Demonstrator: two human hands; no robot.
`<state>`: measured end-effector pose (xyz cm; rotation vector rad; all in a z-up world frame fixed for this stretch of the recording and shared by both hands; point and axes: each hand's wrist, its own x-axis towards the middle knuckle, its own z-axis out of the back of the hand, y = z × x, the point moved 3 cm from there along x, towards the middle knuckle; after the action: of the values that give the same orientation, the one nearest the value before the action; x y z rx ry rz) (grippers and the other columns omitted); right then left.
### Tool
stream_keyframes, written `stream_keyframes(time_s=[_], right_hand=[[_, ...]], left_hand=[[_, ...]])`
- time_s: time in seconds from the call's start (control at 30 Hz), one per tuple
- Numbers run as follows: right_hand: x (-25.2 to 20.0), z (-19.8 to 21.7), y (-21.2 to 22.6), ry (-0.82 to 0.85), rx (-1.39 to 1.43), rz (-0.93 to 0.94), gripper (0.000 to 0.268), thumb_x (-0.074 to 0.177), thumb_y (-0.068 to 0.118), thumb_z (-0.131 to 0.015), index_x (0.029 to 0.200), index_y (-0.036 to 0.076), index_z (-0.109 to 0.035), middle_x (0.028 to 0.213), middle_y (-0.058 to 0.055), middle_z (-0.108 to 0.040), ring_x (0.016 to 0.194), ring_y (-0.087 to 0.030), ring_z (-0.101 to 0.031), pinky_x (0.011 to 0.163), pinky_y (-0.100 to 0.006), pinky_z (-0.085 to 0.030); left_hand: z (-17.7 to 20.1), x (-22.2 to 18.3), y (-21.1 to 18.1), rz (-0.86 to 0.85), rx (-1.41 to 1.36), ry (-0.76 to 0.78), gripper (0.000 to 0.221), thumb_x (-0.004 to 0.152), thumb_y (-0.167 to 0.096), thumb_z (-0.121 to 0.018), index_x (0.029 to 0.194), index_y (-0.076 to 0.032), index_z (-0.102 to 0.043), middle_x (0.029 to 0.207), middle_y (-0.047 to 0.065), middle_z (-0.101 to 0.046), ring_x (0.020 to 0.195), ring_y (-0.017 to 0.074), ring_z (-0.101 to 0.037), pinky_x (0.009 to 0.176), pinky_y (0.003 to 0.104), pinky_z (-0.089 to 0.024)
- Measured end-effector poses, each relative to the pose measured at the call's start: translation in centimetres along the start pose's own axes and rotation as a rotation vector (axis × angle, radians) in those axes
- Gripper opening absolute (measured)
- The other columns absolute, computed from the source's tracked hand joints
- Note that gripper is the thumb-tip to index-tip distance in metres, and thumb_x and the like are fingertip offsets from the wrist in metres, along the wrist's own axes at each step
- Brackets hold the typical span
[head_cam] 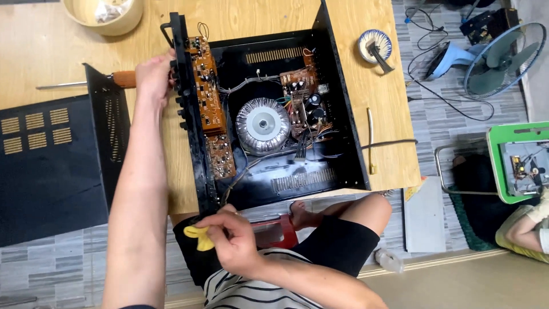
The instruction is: Cleaning and inspecting the internal components of an electronic amplifier using a sponge and screwdriver
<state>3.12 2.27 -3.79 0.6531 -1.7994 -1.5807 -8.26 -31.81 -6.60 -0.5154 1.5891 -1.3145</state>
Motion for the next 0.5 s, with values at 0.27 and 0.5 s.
stream_keyframes(time_s=[0.27,0.5], right_hand=[[1.3,0.8,-2.7,0.059,0.140,-0.089,0.021,0.095,-0.001,-0.057,0.104,0.010,-0.073,0.097,-0.006,-0.063,0.087,-0.016,-0.058,0.078,-0.027,-0.043],[0.1,12.1,-3.8,-0.384,-0.321,-0.287,0.021,0.094,0.014,-0.057,0.102,0.010,-0.076,0.093,-0.002,-0.078,0.080,-0.011,-0.068,0.072,-0.026,-0.055]], left_hand=[[-1.6,-0.4,-3.2,-0.029,0.237,-0.035,0.019,0.094,-0.036,-0.072,0.100,-0.018,-0.072,0.087,-0.008,-0.071,0.056,-0.0010,-0.051,0.057,0.011,-0.051],[1.8,-12.8,-5.7,-0.378,-0.012,-0.155,0.015,0.100,-0.023,-0.063,0.106,-0.012,-0.071,0.084,-0.004,-0.067,0.073,0.0013,-0.060,0.069,0.013,-0.053]])
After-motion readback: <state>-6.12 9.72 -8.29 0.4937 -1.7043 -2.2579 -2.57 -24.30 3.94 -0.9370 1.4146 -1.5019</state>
